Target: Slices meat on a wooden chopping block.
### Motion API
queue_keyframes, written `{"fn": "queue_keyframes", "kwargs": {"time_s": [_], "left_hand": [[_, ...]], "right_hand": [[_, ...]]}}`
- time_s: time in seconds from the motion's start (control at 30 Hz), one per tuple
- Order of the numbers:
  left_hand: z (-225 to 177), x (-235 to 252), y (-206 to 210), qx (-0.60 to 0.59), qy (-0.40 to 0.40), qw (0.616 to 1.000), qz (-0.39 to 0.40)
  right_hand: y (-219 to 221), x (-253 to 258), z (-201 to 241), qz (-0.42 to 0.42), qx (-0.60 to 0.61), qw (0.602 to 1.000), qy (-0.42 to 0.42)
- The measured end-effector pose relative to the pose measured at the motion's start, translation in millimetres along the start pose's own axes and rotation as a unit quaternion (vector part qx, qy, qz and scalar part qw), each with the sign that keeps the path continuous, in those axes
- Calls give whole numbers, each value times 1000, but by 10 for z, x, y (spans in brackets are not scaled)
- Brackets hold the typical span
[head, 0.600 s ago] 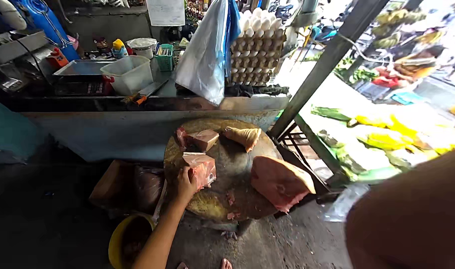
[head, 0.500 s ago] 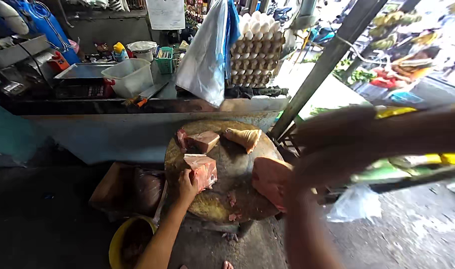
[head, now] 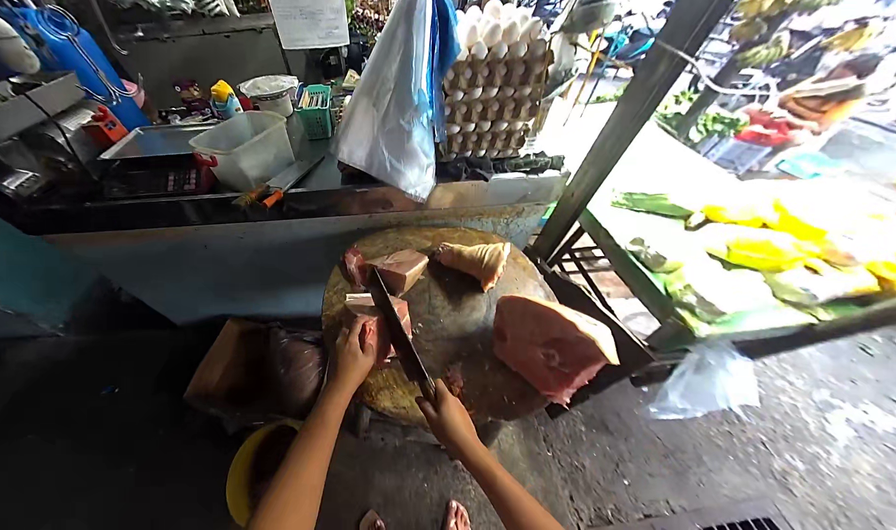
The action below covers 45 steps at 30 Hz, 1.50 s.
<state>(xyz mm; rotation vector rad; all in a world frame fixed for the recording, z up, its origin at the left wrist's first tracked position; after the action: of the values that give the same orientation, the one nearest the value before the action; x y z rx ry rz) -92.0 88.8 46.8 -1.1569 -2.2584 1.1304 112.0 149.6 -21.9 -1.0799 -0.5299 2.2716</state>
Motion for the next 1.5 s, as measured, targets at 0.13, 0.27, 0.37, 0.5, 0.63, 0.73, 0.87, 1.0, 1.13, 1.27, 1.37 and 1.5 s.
{"fn": "queue_keyframes", "kwargs": {"time_s": [0.13,0.27,0.37,0.5,0.63,0.73,0.87,1.0,1.13,1.27,1.37,1.5], "left_hand": [[65,-36,46,-16,36,998,-54],[110,-18,57,-8,41,997,-65],[95,-3,82,-12,34,997,-69],[93,4,81,-12,31,997,-67],[83,13,80,-6,30,997,-67],[93,3,62,3,6,999,-44],[151,-25,52,-3,16,999,-39],[116,1,93,-3,-5,999,-43],[109,-20,68,-5,-3,999,-54],[127,-51,100,-13,6,998,-68],[127,-40,97,-6,0,998,-64],[131,-24,83,1,-9,998,-54]], "right_hand": [[-165,-120,-82,-26,133,989,-58],[-975,-670,562,-168,216,924,-267],[-1663,-1028,1190,-306,257,795,-456],[-2027,-1094,1699,-383,338,672,-536],[-890,-173,960,-248,140,925,-252],[-109,193,454,-6,-29,999,-18],[-71,144,433,17,-60,998,4],[-227,216,346,19,-1,999,-38],[-961,-341,673,-65,101,974,-192],[-2201,-1538,1405,-253,226,805,-486],[-3129,-2102,1992,-404,327,609,-599],[-3412,-1751,1695,-617,26,499,-608]]}}
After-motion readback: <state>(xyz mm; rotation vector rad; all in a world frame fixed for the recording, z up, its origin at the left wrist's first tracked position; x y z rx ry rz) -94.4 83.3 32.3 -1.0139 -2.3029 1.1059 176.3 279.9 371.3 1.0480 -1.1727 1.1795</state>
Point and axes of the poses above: each hand's wrist, its own x-axis towards the middle knuckle, its own y-axis out of the palm, z = x × y, the point moved 5 cm from there along x, towards the middle knuckle, and after that the axes turned 5 degrees about y, right-handed, at the moved point
